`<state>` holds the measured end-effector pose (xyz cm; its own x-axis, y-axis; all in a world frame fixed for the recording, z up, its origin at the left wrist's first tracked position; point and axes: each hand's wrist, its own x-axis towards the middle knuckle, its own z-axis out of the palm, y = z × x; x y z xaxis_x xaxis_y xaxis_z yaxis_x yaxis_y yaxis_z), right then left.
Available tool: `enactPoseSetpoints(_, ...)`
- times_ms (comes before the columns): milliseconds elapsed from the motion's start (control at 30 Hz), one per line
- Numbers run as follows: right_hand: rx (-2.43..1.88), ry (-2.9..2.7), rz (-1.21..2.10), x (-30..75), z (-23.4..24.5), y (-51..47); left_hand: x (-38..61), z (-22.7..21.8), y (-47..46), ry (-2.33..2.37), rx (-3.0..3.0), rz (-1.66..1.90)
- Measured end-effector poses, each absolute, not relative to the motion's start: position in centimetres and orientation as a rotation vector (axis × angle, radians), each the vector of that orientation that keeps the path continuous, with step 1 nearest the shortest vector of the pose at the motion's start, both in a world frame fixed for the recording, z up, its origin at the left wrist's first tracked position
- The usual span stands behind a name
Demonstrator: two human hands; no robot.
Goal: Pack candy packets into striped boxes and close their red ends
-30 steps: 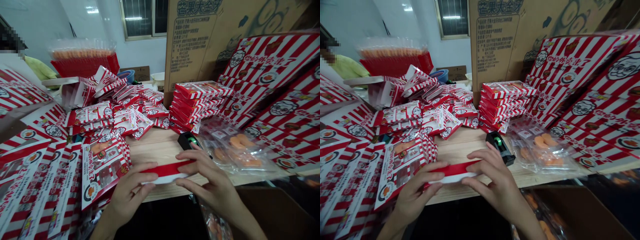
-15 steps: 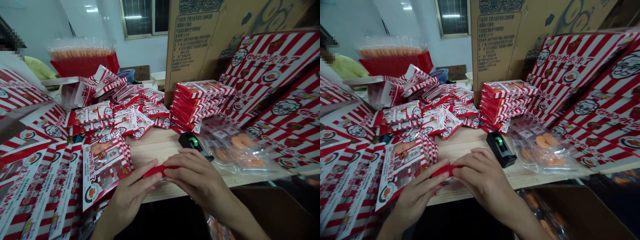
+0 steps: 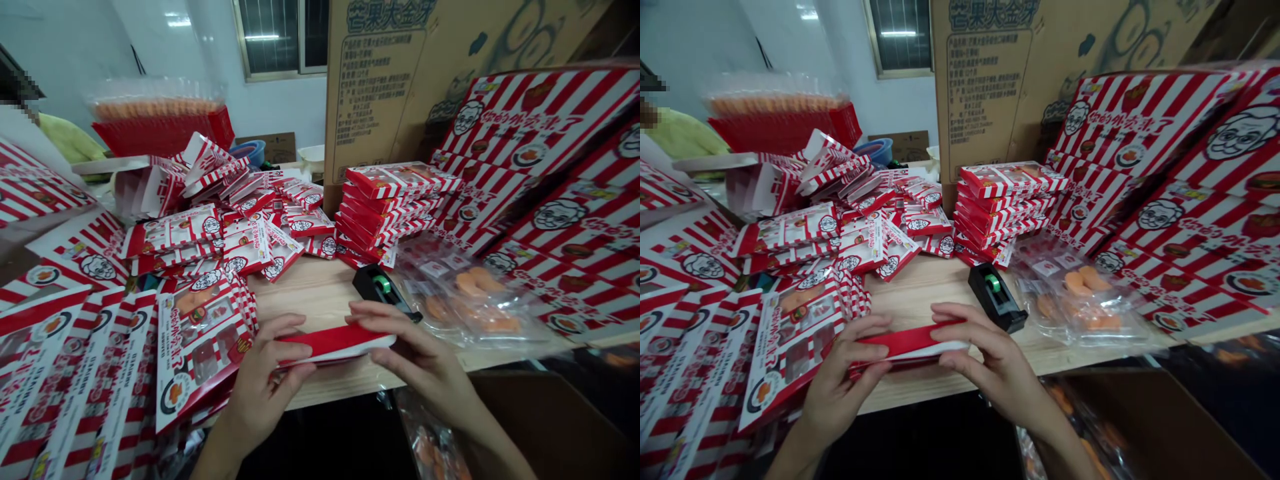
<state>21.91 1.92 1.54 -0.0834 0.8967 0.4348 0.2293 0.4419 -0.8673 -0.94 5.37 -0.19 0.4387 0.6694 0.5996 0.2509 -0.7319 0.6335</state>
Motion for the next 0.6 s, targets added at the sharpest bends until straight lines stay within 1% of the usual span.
enactPoseSetpoints(133, -1.019, -1.393, 0.807, 22.18, 1.24, 1.50, -1.00, -0.47, 5.57, 0.782, 2.272, 1.228)
enactPoseSetpoints(367, -0.934, -1.331, 0.948, 22.56, 1.66, 1.84, -0.92, -0.30, 5.42, 0.703, 2.336, 1.251)
enactPoseSetpoints(433, -0.944, -1.358, 0.926, 22.71, 1.86, 1.96, -0.82, -0.32, 5.46, 0.712, 2.367, 1.262)
enactPoseSetpoints(600, -0.876, -1.559, 0.749, 22.39, 1.55, 1.07, -0.39, -0.34, 5.50, 0.785, 2.349, 1.334)
